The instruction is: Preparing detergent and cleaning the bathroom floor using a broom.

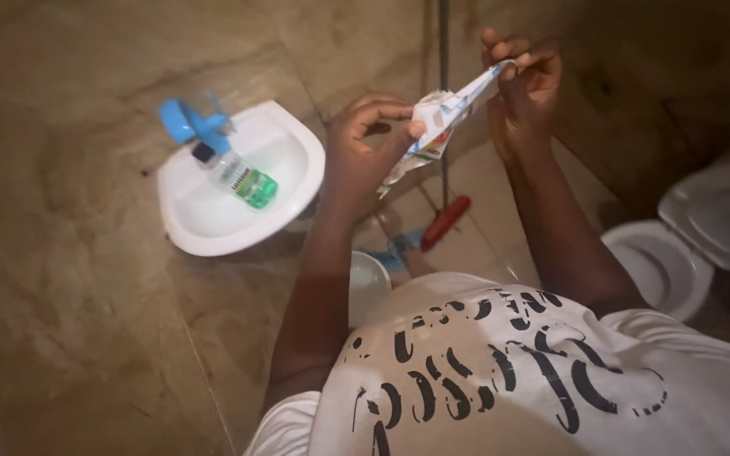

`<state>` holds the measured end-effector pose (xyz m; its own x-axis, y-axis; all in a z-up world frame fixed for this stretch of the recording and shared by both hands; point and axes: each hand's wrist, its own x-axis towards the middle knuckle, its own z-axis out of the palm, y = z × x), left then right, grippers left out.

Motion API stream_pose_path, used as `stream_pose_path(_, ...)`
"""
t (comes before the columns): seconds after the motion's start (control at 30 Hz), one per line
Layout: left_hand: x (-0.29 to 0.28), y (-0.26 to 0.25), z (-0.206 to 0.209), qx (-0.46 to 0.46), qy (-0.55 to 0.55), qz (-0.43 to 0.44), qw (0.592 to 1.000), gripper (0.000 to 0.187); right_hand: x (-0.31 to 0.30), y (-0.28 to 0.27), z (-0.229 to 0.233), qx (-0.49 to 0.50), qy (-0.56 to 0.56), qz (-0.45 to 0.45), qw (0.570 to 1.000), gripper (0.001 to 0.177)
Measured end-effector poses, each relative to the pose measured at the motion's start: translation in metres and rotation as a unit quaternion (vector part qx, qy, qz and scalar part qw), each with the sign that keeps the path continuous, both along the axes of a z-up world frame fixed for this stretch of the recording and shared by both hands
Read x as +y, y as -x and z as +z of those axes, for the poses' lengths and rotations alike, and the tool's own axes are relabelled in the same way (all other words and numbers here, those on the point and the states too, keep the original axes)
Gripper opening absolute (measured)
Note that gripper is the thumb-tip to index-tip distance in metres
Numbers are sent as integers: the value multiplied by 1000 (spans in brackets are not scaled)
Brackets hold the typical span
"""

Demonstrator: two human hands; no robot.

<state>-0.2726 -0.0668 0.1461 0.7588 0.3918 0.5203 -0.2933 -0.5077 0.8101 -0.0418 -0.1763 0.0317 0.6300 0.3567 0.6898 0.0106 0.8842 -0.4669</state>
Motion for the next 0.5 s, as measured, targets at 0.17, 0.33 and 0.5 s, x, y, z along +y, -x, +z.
stream_pose_path(0.17,-12,-10,-25,8,31,-42,999,26,-35,22,-10,0,24,-61,998,25)
stream_pose_path(0.33,-30,-10,-34,32,24,-19,999,20,-74,63,8,-1,136,-190,972,46)
stream_pose_path(0.5,-42,-17,-62,-35,-72,5,997,17,-124,70,-82,67,226,-238,942,30)
